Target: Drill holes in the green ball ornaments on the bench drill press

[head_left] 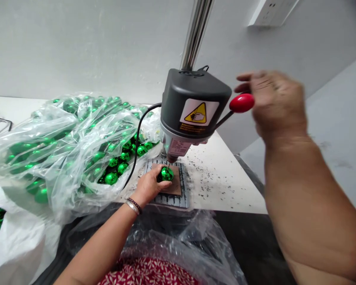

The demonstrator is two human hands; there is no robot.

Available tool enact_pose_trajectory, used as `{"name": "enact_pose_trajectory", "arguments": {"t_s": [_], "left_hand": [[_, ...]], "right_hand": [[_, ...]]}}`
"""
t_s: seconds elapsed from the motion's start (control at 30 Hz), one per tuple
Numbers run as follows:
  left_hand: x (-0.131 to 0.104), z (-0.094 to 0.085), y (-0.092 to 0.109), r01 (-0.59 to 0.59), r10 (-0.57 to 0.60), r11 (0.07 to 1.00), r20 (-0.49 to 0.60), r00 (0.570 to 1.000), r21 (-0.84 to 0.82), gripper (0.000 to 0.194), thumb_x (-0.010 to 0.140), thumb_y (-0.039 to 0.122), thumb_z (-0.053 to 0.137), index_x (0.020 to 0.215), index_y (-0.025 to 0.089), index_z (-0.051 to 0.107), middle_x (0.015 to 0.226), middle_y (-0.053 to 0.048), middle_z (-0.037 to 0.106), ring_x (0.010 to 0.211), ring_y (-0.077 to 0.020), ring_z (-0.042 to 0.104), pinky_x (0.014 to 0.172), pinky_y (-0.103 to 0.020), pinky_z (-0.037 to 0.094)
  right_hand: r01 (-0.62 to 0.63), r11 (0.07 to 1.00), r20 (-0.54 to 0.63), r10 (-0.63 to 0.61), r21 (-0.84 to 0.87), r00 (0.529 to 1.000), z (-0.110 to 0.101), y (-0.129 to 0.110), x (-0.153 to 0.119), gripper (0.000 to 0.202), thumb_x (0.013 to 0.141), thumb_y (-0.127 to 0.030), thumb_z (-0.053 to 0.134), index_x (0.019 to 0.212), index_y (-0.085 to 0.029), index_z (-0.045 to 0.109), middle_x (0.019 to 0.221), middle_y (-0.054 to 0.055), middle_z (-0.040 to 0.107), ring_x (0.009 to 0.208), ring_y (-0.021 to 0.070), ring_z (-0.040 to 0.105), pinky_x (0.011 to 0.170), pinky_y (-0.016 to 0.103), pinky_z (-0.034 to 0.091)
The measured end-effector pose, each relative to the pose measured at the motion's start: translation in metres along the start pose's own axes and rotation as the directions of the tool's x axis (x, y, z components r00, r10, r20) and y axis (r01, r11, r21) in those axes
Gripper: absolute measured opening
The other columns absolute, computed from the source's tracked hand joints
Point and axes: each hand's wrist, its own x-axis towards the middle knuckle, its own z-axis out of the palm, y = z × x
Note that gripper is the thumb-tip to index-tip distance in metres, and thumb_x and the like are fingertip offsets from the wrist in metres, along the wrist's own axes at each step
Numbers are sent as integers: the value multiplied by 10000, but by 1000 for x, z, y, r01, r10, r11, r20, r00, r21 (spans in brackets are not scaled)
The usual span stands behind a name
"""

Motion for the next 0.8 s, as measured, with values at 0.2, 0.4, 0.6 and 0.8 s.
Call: {"name": "enact_pose_trajectory", "arguments": {"t_s": [0.2,0.4,0.6,0.8], "left_hand": [[0,0,0,-11,11,1000,-5,1000,-2,546,765,373,710,1287,282,578,1100,-36,714,1004,-259,660,850,-342,495],[0,1,-1,14,-14,1000,-12,1000,-1,563,753,375,721,1290,287,578,1138,-41,708,1012,-263,660,858,-353,496],[1,2,-2,-10,10,1000,-15,1000,-2,559,754,377,719,1288,282,583,1108,-38,717,992,-264,665,832,-350,499],[2,4,-4,-1,1,1000,-27,1000,-17,565,749,392,722,1287,294,583,1126,-35,716,1001,-279,669,833,-373,504]], "right_hand": [[-200,870,68,256,-450,964,-8,-57,-8,750,786,-743,214,674,-118,613,470,-50,374,514,-32,406,593,221,297],[-115,776,117,236,-620,965,-2,-73,-9,503,923,-415,292,643,-78,538,511,-65,297,607,-35,358,678,249,264],[-21,850,66,66,-526,996,-6,-65,-41,384,954,-305,346,674,-112,525,619,-53,416,612,-9,324,650,207,251],[64,897,31,-57,-437,998,-9,-61,-75,356,936,-377,363,690,-140,464,574,-39,343,552,13,273,576,187,224]]}}
